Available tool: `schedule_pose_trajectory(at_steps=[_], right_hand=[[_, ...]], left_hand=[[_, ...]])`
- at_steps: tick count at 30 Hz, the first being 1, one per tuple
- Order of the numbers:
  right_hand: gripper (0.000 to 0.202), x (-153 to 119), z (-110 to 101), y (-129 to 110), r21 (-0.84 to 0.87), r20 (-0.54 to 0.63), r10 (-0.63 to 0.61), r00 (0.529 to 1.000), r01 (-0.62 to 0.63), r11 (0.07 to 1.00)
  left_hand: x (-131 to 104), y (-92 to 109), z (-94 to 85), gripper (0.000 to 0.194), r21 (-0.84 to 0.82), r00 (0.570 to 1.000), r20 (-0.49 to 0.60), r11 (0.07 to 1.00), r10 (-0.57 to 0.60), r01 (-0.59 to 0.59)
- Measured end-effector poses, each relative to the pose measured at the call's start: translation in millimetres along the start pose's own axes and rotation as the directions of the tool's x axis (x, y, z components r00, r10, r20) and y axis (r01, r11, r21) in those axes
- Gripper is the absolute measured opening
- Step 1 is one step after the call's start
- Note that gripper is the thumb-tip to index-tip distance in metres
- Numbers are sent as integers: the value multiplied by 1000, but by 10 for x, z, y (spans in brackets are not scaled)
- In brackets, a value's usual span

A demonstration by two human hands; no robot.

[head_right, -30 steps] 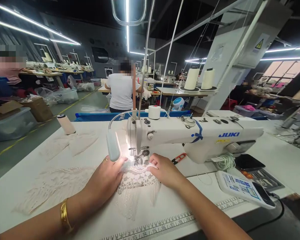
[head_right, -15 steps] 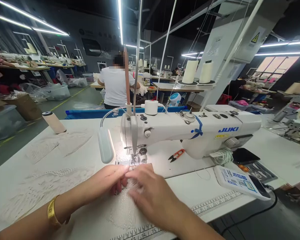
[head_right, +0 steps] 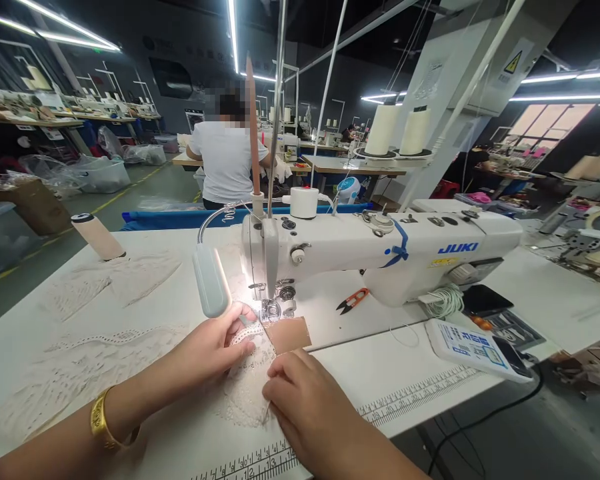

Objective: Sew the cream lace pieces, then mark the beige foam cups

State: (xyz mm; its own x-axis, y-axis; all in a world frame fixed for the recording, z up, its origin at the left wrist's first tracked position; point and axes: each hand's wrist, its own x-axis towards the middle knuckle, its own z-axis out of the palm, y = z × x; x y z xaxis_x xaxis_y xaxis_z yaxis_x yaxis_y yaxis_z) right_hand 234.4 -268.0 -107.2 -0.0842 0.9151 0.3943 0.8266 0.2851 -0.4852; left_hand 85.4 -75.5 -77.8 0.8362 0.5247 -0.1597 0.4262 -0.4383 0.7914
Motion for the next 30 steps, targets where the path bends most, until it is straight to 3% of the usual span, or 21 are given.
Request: schedule_pose_trajectory(at_steps=[5,10,16,23,30], right_hand=[[22,11,159,39,-87,-151,-78,985,65,994],[21,10,226,42,-97,-170,-107,980,91,991],[22,-13,268,72,-114,-179,-119,977,100,988],[23,-37,246,89,-106,-144,-119,982,104,989],[29,-113,282,188,-71,-23,-125,992,123,990]], left_hand=[[13,66,-34,23,100,994,-35,990,99,-95],[37,11,-5,32,242,981,9,951,194,-191],[33,-17,12,36,314,974,4,924,228,-218],[22,-7,40,27,361,961,-12,897,278,-255],[-37,-6,14,21,329,973,-137,935,185,-131]])
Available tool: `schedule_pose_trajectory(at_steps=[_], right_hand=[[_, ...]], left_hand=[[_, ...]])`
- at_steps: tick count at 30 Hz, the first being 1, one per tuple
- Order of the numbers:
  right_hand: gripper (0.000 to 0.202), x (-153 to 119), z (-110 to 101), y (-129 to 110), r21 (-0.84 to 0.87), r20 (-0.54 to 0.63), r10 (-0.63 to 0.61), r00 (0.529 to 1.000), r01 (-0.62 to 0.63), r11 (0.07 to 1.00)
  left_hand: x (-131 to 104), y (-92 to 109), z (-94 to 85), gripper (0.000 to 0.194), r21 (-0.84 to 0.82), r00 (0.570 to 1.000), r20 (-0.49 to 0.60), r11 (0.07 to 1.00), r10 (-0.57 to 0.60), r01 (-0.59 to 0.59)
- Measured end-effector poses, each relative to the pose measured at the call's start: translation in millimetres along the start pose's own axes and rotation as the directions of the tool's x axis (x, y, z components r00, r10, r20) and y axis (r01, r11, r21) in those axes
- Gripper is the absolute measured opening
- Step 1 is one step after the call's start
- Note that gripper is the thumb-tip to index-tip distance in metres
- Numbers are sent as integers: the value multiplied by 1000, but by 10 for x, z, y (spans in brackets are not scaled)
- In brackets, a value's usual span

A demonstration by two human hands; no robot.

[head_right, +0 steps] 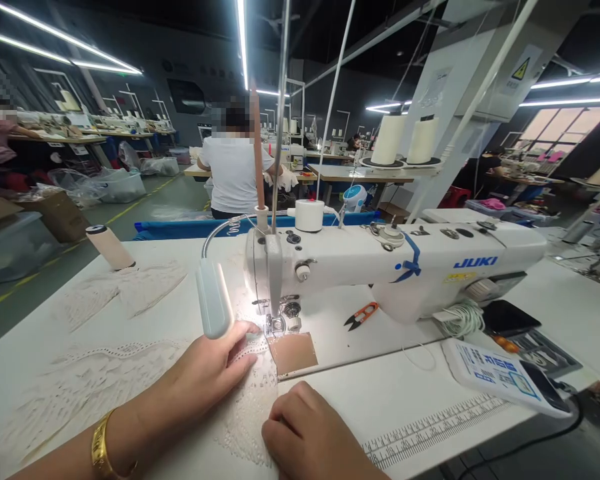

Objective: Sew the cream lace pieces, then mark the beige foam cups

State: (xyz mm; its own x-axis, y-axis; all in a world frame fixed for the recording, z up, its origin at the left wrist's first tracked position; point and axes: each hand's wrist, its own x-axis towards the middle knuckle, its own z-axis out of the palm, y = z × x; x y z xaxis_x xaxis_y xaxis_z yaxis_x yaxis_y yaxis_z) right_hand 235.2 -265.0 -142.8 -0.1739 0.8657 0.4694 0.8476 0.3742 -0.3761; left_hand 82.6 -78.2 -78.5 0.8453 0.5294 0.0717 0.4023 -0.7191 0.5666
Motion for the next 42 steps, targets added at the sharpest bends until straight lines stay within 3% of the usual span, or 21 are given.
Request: schedule_pose_trajectory(at_steps=[4,8,12,16,23,27,30,34,36,42], right_hand=[[37,141,-233,19,110,110,61,992,-73,991],[35,443,-397,81,82,83,102,991,-109,991],[36,619,-296,204,-19,137,171,976,-170,985],[37,607,-172,270,-47,121,184,976,-179,983],[39,576,-126,276,-49,121,178,977,-173,984],[34,537,-224,309,-4,100,168,981,-168,986],[41,476,-342,332,80,43,98,994,-101,992],[42,429,-409,320,128,40,-32,999,27,991],[37,423,-392,310,92,65,-39,997,33,995],[41,414,-292,312,62,63,-9,998,5,998]], left_hand=[[2,-15,5,29,9,996,32,997,-83,83],[4,-33,27,28,-5,997,29,997,-78,78],[-2,-43,32,25,4,997,28,998,-68,68],[5,-48,26,21,-3,1000,17,1000,-24,24],[-27,-33,58,29,-9,979,-57,980,197,-197],[-43,-44,112,27,261,958,-67,932,278,-252],[-20,-51,140,29,404,898,-67,835,435,-374],[5,-93,176,33,382,832,30,762,555,-522],[-5,-119,194,31,365,843,44,777,536,-512],[-46,-90,167,20,357,931,80,862,357,-361]])
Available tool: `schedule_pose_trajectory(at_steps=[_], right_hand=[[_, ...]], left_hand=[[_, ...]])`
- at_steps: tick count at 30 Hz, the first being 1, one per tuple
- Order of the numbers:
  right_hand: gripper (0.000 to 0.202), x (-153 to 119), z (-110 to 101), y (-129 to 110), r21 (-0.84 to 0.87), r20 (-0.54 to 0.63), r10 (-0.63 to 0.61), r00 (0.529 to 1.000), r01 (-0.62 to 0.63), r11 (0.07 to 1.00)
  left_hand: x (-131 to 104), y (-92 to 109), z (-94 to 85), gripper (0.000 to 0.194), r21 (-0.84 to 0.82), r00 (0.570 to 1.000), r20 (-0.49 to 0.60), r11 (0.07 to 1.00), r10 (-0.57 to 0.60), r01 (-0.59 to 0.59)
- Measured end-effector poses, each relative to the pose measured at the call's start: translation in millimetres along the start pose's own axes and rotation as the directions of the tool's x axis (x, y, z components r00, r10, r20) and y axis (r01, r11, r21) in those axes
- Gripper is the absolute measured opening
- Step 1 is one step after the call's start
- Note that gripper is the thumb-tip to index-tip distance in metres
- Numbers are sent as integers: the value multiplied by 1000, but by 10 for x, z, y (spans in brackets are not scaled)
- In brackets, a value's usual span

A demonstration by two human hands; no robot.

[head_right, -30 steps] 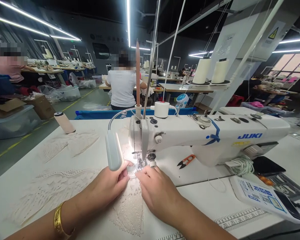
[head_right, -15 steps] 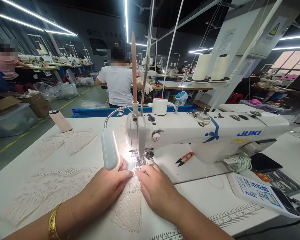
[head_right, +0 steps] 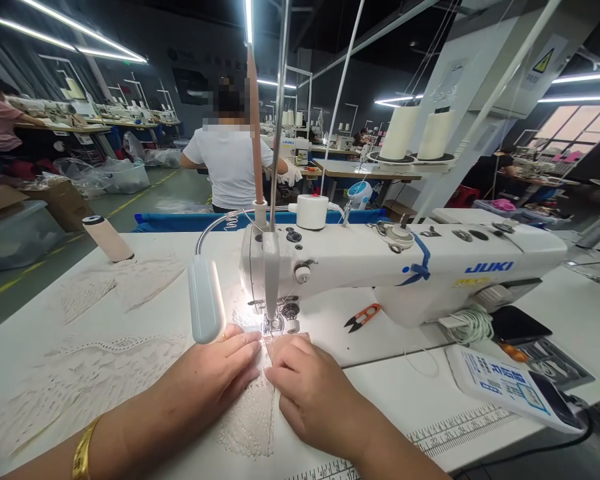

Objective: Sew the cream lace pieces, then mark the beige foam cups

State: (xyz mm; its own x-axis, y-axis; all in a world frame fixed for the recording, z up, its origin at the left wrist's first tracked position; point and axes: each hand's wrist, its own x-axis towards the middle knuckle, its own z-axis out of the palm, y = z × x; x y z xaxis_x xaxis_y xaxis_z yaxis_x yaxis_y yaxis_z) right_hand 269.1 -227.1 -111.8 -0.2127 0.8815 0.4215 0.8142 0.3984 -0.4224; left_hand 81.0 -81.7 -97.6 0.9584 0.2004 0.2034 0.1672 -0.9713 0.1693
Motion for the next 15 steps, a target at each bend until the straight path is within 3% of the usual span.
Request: schedule_pose_trajectory(at_steps=[4,15], right_hand=[[47,26,66,8,-16,-3,59,998,-59,998],[49,45,139,5,-68,-13,121,993,-122,990]], left_hand=[[33,-26,-59,10,-10,998,-6,998,-56,56],[75,-108,-7,19,-7,997,-49,998,-62,62]])
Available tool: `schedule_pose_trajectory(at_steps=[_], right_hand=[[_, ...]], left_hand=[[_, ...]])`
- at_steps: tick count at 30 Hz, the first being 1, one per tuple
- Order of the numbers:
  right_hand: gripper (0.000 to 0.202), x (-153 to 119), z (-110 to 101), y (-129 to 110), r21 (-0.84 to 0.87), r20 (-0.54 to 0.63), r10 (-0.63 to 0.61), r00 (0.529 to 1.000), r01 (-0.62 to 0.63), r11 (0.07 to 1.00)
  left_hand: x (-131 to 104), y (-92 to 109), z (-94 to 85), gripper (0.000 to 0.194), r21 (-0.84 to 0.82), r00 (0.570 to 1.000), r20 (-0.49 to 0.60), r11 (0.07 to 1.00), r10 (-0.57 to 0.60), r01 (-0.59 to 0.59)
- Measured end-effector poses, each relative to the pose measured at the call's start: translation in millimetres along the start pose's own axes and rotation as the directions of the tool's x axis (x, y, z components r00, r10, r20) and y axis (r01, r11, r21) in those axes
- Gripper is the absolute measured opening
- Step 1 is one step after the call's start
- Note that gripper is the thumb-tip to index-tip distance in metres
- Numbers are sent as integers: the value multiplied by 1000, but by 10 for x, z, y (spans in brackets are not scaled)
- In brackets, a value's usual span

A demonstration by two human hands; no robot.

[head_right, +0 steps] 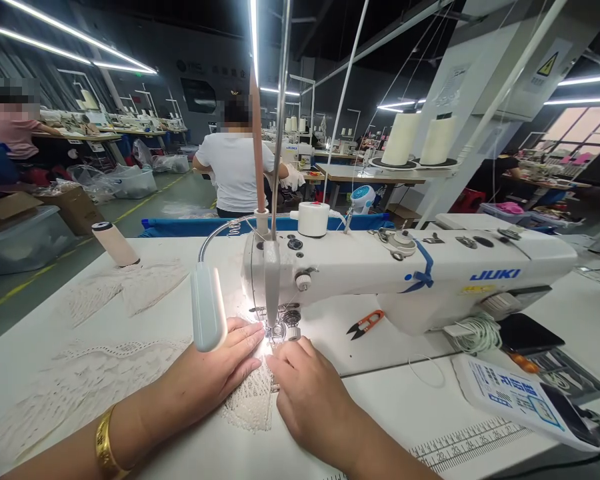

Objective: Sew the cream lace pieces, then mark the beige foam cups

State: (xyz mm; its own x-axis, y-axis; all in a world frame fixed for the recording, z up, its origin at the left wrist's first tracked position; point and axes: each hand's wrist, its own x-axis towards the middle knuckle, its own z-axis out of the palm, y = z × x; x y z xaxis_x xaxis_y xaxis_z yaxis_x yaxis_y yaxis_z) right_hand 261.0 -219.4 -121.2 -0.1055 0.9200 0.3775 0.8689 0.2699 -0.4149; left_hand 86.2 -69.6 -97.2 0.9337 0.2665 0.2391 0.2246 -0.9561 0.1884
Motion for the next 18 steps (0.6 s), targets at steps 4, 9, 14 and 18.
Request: schedule_pose_trajectory(at_steps=[4,9,14,18], right_hand=[[48,-6,-5,-9,-8,0,-3,1000,3,1000],[48,-26,8,-14,-21,-6,-7,1000,7,1000],[49,-23,37,-13,-21,-12,-3,1000,3,1000],[48,-10,53,-4,-31,0,7,1000,-7,999]], left_hand=[[2,14,-3,20,-32,1000,-8,999,-28,28],[-5,39,-12,18,-31,1000,-8,999,-21,20],[-3,42,-11,18,-37,1000,-2,999,-29,29],[14,-7,2,11,-17,999,-40,999,-37,36]])
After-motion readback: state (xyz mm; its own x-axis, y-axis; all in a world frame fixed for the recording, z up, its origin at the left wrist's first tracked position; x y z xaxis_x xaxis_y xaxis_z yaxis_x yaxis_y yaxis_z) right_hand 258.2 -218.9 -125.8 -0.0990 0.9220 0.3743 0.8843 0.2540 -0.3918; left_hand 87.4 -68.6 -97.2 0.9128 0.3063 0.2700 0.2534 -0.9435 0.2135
